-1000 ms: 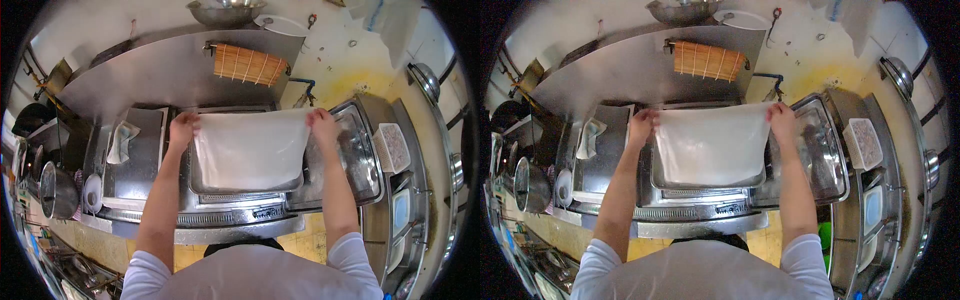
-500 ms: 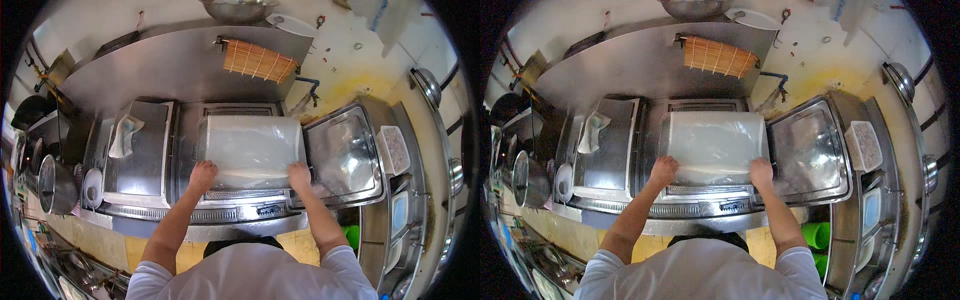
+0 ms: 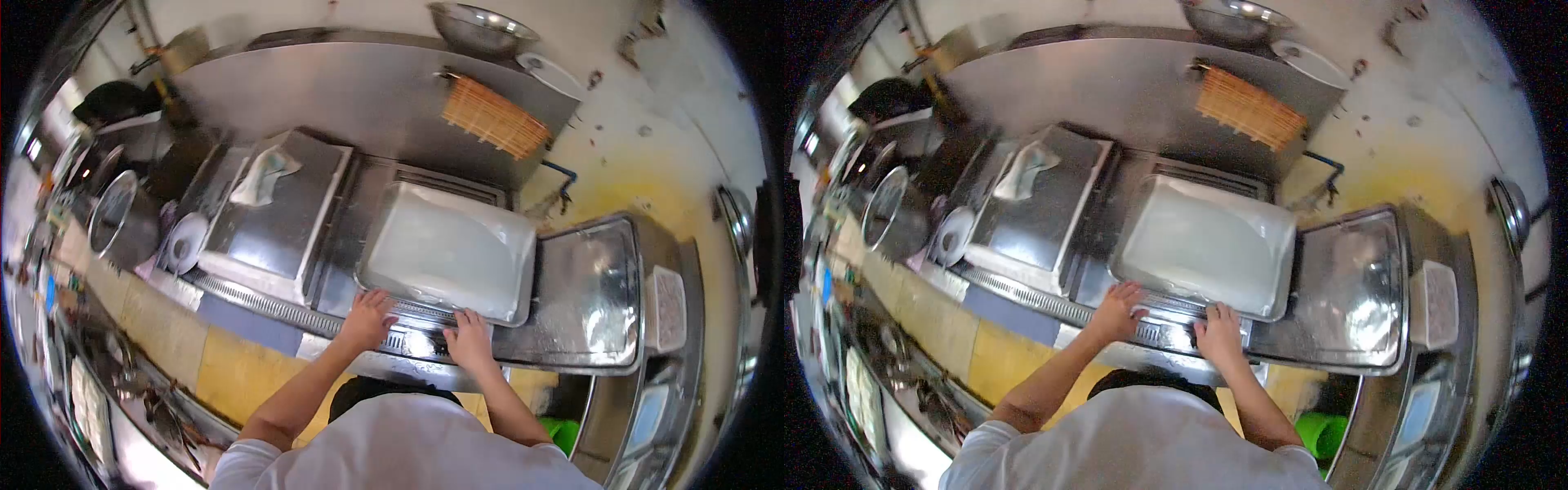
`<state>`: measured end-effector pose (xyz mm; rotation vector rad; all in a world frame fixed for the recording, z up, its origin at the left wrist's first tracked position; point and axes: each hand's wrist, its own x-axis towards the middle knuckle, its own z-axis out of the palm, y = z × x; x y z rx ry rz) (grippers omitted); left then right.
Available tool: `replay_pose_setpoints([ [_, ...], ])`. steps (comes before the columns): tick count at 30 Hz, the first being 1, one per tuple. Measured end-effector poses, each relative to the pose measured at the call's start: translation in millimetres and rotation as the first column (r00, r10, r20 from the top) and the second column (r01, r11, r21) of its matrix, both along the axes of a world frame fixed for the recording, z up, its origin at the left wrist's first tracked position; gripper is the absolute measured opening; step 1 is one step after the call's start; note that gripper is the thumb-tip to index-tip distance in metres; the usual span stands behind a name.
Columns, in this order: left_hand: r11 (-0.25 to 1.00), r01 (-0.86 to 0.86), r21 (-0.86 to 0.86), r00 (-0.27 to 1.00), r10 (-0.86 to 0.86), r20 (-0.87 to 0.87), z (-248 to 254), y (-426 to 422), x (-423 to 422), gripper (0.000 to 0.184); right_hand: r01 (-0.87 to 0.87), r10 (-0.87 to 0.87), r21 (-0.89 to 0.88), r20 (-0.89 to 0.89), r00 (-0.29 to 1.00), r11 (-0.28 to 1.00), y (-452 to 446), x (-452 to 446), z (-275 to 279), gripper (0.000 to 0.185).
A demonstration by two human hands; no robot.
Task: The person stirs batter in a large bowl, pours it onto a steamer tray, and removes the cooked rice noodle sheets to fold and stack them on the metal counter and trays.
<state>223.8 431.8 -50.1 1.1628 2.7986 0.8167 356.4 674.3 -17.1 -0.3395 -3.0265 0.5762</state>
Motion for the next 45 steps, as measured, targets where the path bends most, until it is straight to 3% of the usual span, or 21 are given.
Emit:
replay_pose_setpoints([
  [7, 0.946, -0.279, 0.163, 0.932, 0.226, 0.285, 25, -33, 88, 0.037, -0.424, 0.408, -0.305, -0.117, 0.905, 0.853, -56, -10, 14, 0.050],
  [11, 0.866, -0.472, 0.163, 0.865, 0.418, 0.278, 32, -68, 133, 0.032, -0.627, 0.633, -0.327, -0.104, 0.767, 0.707, -98, -19, 27, 0.051],
  [17, 0.694, -0.705, 0.145, 0.698, 0.644, 0.311, 55, -134, 188, 0.033, -0.793, 0.820, -0.335, -0.090, 0.565, 0.509, -172, -20, 35, 0.052],
  [22, 0.541, -0.818, 0.195, 0.574, 0.748, 0.334, 54, -203, 224, 0.019, -0.865, 0.894, -0.323, -0.104, 0.436, 0.385, -256, -18, 36, 0.052],
  [25, 0.421, -0.854, 0.305, 0.499, 0.829, 0.253, 59, -250, 247, 0.013, -0.895, 0.931, -0.324, -0.092, 0.352, 0.306, -321, -11, 45, 0.053],
  [35, 0.092, -0.955, 0.282, 0.175, 0.943, 0.284, 56, -425, 361, 0.024, -0.956, 0.996, -0.293, -0.094, 0.009, -0.019, -549, 47, 49, 0.050],
  [45, -0.282, -0.926, 0.251, -0.209, 0.937, 0.281, 53, -508, 432, 0.025, -0.855, 0.910, -0.316, -0.089, -0.404, -0.411, -717, 81, 49, 0.049],
])
